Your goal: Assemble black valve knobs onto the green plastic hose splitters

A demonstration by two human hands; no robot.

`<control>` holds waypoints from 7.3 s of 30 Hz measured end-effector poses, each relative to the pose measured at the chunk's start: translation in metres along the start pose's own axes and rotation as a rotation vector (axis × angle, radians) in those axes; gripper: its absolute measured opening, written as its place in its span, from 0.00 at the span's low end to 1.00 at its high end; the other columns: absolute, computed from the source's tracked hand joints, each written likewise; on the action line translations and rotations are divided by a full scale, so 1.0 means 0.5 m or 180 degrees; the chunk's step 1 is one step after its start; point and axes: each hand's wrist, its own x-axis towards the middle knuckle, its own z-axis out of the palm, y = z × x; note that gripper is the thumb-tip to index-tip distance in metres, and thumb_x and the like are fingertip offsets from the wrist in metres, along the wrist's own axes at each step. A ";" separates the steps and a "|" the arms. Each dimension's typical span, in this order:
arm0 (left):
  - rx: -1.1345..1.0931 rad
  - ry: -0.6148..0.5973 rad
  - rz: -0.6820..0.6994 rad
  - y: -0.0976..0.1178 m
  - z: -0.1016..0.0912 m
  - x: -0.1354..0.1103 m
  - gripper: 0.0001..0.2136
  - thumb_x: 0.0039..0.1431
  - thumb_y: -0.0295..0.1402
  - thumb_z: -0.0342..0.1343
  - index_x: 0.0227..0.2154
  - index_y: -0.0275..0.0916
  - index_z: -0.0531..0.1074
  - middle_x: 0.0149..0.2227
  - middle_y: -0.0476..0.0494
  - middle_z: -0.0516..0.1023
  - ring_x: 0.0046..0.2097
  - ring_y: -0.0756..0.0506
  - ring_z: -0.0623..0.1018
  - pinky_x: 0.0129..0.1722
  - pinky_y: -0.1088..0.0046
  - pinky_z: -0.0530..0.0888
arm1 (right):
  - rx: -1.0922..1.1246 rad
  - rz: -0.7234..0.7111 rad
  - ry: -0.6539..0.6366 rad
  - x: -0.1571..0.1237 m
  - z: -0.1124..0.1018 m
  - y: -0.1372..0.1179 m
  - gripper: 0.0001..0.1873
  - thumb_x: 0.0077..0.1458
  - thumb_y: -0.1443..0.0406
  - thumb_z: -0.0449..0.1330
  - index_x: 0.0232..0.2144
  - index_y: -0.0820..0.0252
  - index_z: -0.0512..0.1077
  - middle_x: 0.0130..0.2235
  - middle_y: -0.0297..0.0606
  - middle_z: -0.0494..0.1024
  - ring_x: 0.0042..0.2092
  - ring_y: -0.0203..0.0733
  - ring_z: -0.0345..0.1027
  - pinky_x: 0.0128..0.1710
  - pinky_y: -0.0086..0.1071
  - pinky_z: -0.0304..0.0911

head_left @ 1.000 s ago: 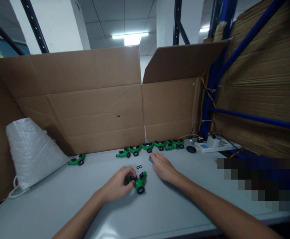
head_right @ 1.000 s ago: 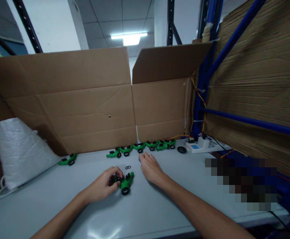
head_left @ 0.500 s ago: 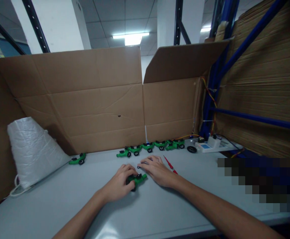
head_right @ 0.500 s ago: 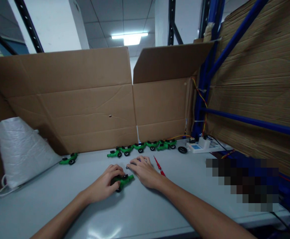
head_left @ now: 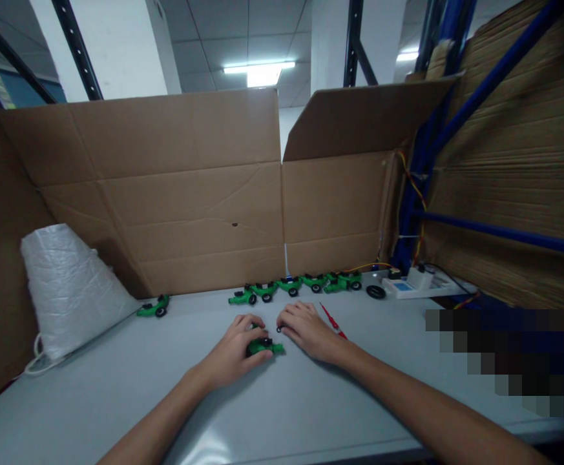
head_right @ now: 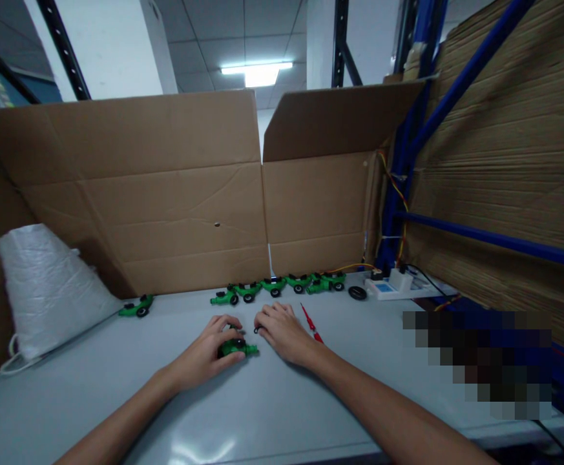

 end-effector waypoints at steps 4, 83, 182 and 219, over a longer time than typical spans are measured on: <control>-0.0019 0.0103 -0.0083 -0.010 0.003 0.000 0.12 0.72 0.43 0.58 0.52 0.46 0.78 0.59 0.38 0.72 0.63 0.36 0.70 0.66 0.53 0.69 | 0.0102 0.0007 0.0015 0.000 0.001 0.003 0.04 0.71 0.67 0.60 0.46 0.55 0.74 0.48 0.39 0.77 0.54 0.50 0.66 0.55 0.42 0.56; 0.0417 0.0629 0.0272 0.001 -0.012 0.002 0.07 0.71 0.37 0.60 0.48 0.43 0.73 0.49 0.40 0.76 0.53 0.38 0.72 0.54 0.60 0.73 | 0.4219 0.0739 -0.0376 0.018 0.001 -0.036 0.29 0.55 0.42 0.71 0.44 0.59 0.74 0.33 0.30 0.73 0.31 0.37 0.70 0.35 0.33 0.66; -0.0609 0.0900 -0.0147 -0.004 0.004 0.004 0.12 0.67 0.41 0.64 0.48 0.42 0.75 0.46 0.41 0.80 0.49 0.40 0.78 0.52 0.63 0.74 | 0.1206 -0.0310 -0.0009 -0.001 -0.007 -0.016 0.03 0.71 0.66 0.57 0.45 0.54 0.70 0.42 0.39 0.79 0.41 0.46 0.70 0.39 0.34 0.57; -0.3878 0.0374 -0.2020 -0.037 0.008 0.024 0.24 0.64 0.53 0.65 0.42 0.33 0.75 0.35 0.40 0.83 0.29 0.49 0.79 0.23 0.79 0.69 | -0.0164 -0.0912 0.0426 0.000 0.001 -0.055 0.09 0.77 0.61 0.54 0.42 0.59 0.69 0.40 0.40 0.77 0.39 0.45 0.72 0.40 0.35 0.63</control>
